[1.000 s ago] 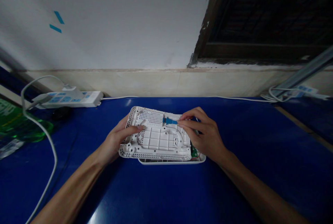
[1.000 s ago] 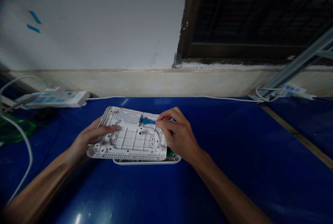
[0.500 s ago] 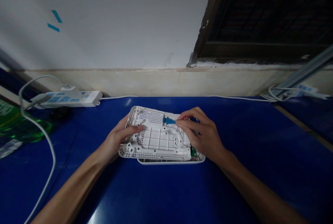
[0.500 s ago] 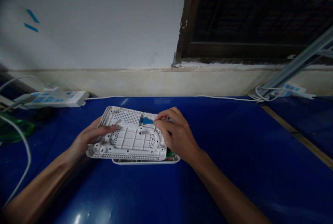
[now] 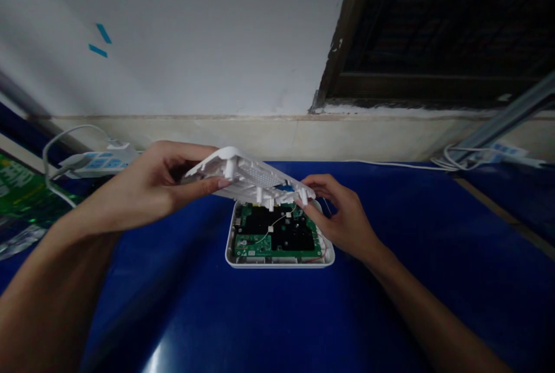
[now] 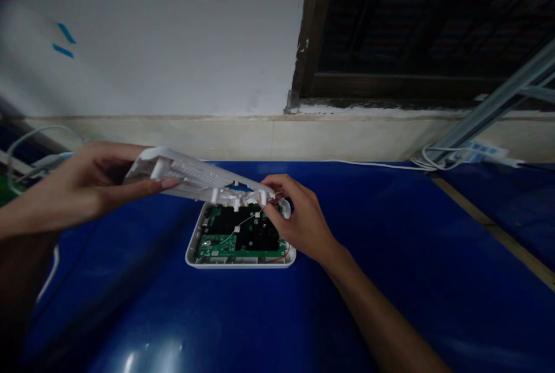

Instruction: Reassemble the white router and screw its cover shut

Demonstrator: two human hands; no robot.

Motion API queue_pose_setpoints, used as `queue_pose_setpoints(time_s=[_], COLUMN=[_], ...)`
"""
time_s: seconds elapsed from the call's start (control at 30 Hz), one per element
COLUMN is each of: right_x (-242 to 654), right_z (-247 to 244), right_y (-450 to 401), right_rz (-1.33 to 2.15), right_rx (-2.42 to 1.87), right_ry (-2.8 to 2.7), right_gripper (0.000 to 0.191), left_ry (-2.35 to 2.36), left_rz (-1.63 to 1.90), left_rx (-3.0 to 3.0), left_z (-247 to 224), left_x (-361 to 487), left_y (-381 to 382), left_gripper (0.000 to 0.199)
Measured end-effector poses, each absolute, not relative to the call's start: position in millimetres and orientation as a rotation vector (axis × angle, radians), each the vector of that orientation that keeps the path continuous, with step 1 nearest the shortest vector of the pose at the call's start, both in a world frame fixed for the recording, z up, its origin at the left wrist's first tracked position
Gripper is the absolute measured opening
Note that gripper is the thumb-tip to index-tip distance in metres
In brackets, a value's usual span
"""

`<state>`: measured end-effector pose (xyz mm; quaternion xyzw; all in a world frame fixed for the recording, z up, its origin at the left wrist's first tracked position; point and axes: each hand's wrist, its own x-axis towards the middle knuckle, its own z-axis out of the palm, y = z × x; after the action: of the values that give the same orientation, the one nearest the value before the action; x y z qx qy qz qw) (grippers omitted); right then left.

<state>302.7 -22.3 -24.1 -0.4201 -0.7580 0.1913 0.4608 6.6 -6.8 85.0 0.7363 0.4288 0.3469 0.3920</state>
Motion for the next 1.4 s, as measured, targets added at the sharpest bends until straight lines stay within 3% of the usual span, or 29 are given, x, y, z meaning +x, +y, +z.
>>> queue_pose_setpoints(time_s=[0.13,0.33,0.43,0.57,0.7,0.77,0.93,1.2,1.4], right_x=[311.7,327.1,332.8,339.2,342.2,341.5,337.0,326.0,327.0], right_z=[-12.3,1.1,-0.2,-2.2,-1.0,-0.6,-0.4,-8.4,-8.9], right_y=[-28.3,-28.2,-25.2,-25.6,-28.8,-29.1,-29.9,-35.6,-35.8], right_rz=[0.600,0.606,0.551,0.660,0.758,0.729,0.621,0.513,0.554], right_rx=[-0.912,-0.954,-0.983,-1.058,-1.119,-1.093,-1.081,-1.238,-1.292], right_ry=[-1.981,-2.154,-2.135,-2.130,-2.275,-2.337,-2.391,-2.495,-2.530], right_gripper=[0.039,0.029,0.032,0.051,0.092,0.102,0.094,0.094,0.096], left_ry=[0.854,0.819,0.864,0.777,0.607,0.655,0.819,0.977,1.014], left_rz=[0.959,1.102,1.079,1.109,1.099,1.035,0.719,0.634,0.462], left_rx=[2.250,2.495,2.481,2.503,2.604,2.630,2.566,2.408,2.559], left_z=[90.4,47.6,25.0,-0.4,-15.3,-16.1,-5.1,-4.9,-10.3], left_x=[18.3,23.7,19.5,15.4,16.6,15.3,-6.8,-4.4,8.2], left_y=[-12.8,-7.5,-5.5,-3.6,-2.1,-2.1,-1.0,-8.4,-16.5], left_gripper=[0.015,0.029,0.033,0.037,0.035,0.038,0.053,0.045,0.088])
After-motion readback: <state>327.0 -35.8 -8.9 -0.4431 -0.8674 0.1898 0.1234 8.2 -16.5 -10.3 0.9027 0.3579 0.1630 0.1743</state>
